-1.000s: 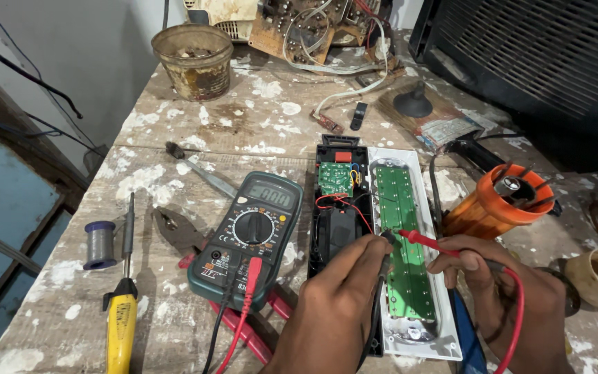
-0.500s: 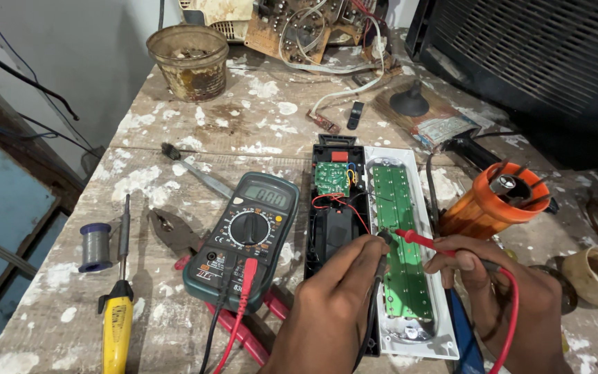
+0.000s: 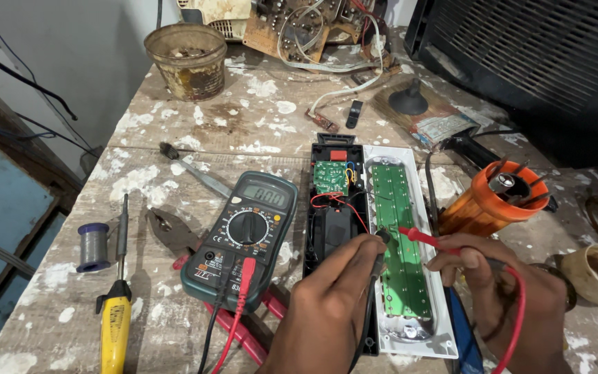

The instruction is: The person cleans a circuit board with a brush, then uses a multimeter to test continuity across solder points on the board. The person adjusts the multimeter dial and places probes on different locations on the board.

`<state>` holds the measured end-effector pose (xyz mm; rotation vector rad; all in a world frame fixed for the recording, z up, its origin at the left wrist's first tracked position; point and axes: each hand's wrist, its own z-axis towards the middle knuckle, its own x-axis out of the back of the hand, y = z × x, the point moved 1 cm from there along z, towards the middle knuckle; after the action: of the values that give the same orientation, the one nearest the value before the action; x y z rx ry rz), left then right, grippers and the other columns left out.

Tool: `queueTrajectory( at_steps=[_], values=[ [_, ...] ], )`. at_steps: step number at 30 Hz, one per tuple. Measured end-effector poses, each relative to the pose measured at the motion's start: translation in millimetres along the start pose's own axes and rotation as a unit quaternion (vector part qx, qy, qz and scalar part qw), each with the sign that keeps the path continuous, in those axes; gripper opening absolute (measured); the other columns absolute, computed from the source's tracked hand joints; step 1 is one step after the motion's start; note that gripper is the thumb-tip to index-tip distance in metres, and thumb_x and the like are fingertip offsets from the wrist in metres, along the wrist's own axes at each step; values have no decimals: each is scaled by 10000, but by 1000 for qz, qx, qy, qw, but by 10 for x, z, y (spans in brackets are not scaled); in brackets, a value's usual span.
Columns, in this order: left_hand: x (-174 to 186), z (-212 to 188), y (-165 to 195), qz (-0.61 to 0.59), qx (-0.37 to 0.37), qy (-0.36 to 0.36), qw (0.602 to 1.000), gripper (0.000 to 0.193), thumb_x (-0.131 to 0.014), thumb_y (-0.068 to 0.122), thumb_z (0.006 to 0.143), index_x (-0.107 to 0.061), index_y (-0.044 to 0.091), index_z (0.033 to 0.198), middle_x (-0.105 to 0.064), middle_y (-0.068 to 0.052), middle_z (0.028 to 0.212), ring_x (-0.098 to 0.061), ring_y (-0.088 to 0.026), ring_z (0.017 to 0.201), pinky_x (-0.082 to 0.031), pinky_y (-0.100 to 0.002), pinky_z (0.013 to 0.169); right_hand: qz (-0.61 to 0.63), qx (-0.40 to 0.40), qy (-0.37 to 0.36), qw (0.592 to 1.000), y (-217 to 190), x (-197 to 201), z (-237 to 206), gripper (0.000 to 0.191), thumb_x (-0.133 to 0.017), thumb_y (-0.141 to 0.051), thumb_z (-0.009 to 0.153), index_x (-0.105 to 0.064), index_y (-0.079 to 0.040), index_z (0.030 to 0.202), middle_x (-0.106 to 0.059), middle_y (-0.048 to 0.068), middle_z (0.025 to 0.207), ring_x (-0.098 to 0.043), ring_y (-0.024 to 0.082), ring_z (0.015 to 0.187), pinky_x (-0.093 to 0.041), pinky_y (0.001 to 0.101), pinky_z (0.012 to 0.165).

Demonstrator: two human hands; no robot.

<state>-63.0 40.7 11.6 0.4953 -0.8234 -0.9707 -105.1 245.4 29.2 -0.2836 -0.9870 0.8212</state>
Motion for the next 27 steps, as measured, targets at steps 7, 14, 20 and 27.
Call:
queueTrajectory(
  at_steps=[7,14,20,27],
  values=[
    [29,13,18,-31,-9,-2,999,402,-656,-117,848,-659,-88,1249,-691,-256,1268,-720,-377,1145,-608,-365,951,9,19,13,1000,-3,9,-4,366,-509,-215,1076,-699,97,1069,-774,101,818,-720,127,641,-570,257,567],
    [35,11,14,-16,-13,-4,1000,434,-658,-120,833,-655,-82,1265,-679,-262,1285,-710,-387,1153,-595,-375,962,-46,9,4,999,-62,21,25,405,-489,-256,1062,-735,58,999,-775,70,754,-690,138,624,-563,262,529],
    [17,-6,9,-10,-12,-9,1000,438,-653,-107,841,-653,-75,1277,-678,-258,1297,-706,-386,1159,-584,-380,983,-31,5,9,999,-50,32,12,397,-500,-259,1066,-728,65,1033,-771,72,752,-727,125,607,-569,263,544],
    [21,1,13,-2,-14,-17,1000,454,-656,-107,828,-646,-89,1281,-669,-268,1299,-701,-391,1163,-578,-382,987,-45,6,11,999,-38,32,18,395,-489,-248,1070,-729,63,1023,-770,78,747,-695,144,634,-577,265,542]
  ],
)
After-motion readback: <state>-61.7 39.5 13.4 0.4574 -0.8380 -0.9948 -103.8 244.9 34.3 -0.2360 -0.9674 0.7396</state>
